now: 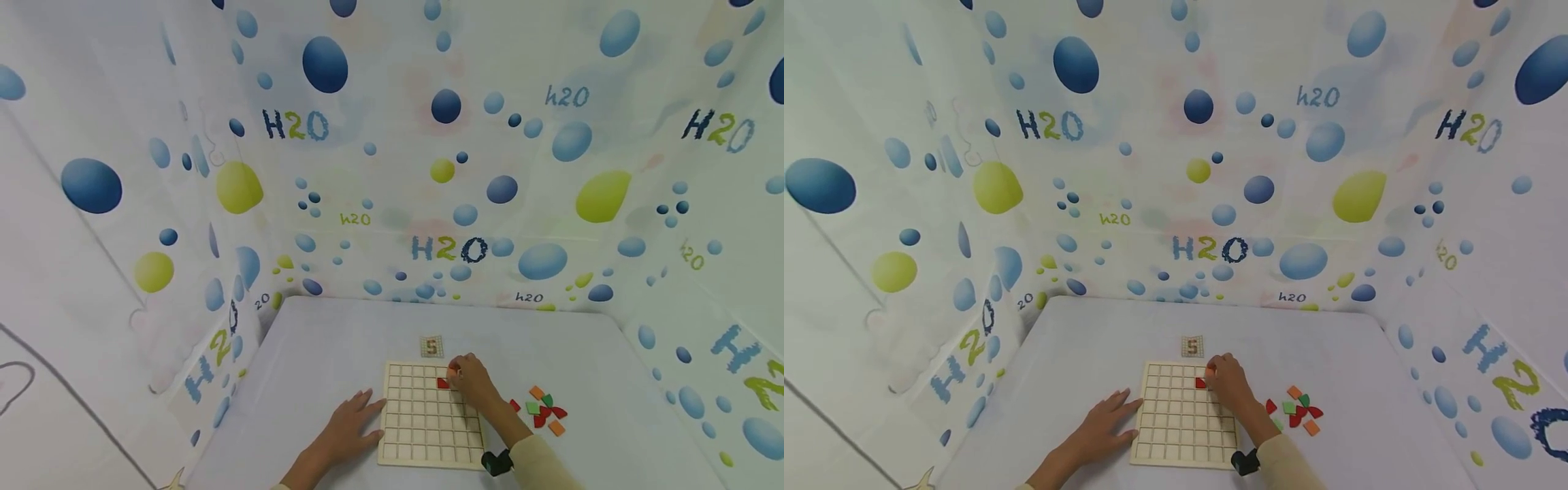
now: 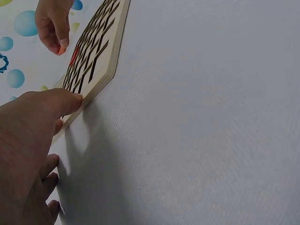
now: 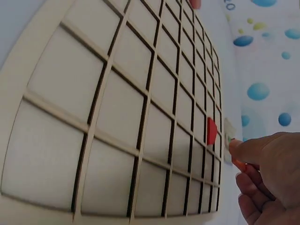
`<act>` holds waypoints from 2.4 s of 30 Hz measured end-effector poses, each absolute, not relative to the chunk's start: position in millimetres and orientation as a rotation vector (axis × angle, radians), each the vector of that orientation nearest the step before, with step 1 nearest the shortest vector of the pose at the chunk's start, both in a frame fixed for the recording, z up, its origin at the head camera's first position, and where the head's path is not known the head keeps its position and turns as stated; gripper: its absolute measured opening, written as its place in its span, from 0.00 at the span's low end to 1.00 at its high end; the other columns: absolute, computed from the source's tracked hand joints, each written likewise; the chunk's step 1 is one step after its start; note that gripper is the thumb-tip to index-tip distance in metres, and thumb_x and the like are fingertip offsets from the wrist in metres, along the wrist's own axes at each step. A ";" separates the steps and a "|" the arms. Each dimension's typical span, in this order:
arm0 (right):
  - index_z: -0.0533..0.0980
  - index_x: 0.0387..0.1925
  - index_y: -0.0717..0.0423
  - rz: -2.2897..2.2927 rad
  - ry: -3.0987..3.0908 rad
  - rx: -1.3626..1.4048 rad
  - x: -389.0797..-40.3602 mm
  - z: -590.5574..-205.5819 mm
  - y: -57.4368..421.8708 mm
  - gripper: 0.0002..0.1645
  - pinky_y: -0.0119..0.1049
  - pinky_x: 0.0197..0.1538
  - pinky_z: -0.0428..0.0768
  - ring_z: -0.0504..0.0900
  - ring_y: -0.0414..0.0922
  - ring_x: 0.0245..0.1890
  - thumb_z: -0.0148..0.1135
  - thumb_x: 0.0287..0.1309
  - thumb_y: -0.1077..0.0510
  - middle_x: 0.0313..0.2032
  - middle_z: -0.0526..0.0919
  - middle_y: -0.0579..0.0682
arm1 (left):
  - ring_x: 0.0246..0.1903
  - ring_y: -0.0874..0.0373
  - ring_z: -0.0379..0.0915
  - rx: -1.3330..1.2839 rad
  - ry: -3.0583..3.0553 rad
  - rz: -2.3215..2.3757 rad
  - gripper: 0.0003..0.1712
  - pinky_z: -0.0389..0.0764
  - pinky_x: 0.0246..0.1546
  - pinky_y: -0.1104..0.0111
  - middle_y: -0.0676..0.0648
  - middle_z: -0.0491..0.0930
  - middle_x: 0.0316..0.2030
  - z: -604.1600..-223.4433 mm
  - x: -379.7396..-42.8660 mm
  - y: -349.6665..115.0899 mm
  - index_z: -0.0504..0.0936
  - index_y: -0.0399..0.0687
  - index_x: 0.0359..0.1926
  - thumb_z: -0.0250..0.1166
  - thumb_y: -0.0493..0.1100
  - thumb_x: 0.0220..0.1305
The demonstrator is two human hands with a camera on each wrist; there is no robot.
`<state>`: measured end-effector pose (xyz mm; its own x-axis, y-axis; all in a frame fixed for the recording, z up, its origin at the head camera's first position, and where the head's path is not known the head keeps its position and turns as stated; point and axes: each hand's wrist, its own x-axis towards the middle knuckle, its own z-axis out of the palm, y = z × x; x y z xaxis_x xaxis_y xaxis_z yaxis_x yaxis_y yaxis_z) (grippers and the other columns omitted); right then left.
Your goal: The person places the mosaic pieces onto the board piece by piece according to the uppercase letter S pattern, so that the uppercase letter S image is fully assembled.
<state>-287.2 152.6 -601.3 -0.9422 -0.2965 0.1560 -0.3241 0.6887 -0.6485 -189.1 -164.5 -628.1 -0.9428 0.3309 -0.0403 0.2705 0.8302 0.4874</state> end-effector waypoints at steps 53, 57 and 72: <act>0.85 0.40 0.51 0.707 -2.782 0.765 -277.2 -616.1 119.6 0.06 0.52 0.45 0.76 0.78 0.46 0.39 0.75 0.63 0.58 0.38 0.81 0.45 | 0.77 0.34 0.59 0.508 2.909 0.731 0.36 0.61 0.74 0.34 0.37 0.66 0.77 -621.2 -184.4 -161.8 0.73 0.57 0.76 0.64 0.61 0.72; 0.84 0.43 0.50 0.744 -2.797 0.739 -275.5 -613.7 127.9 0.08 0.55 0.47 0.77 0.79 0.48 0.42 0.75 0.63 0.57 0.42 0.81 0.47 | 0.77 0.34 0.59 0.505 2.904 0.740 0.36 0.61 0.74 0.34 0.37 0.66 0.77 -621.3 -184.7 -161.6 0.73 0.58 0.76 0.64 0.62 0.72; 0.79 0.50 0.64 0.816 -3.023 0.381 -265.9 -591.3 229.2 0.20 0.55 0.47 0.84 0.81 0.56 0.44 0.76 0.58 0.65 0.46 0.79 0.59 | 0.77 0.33 0.58 0.518 2.898 0.752 0.37 0.61 0.74 0.32 0.36 0.65 0.78 -625.4 -185.8 -163.0 0.73 0.57 0.76 0.64 0.62 0.72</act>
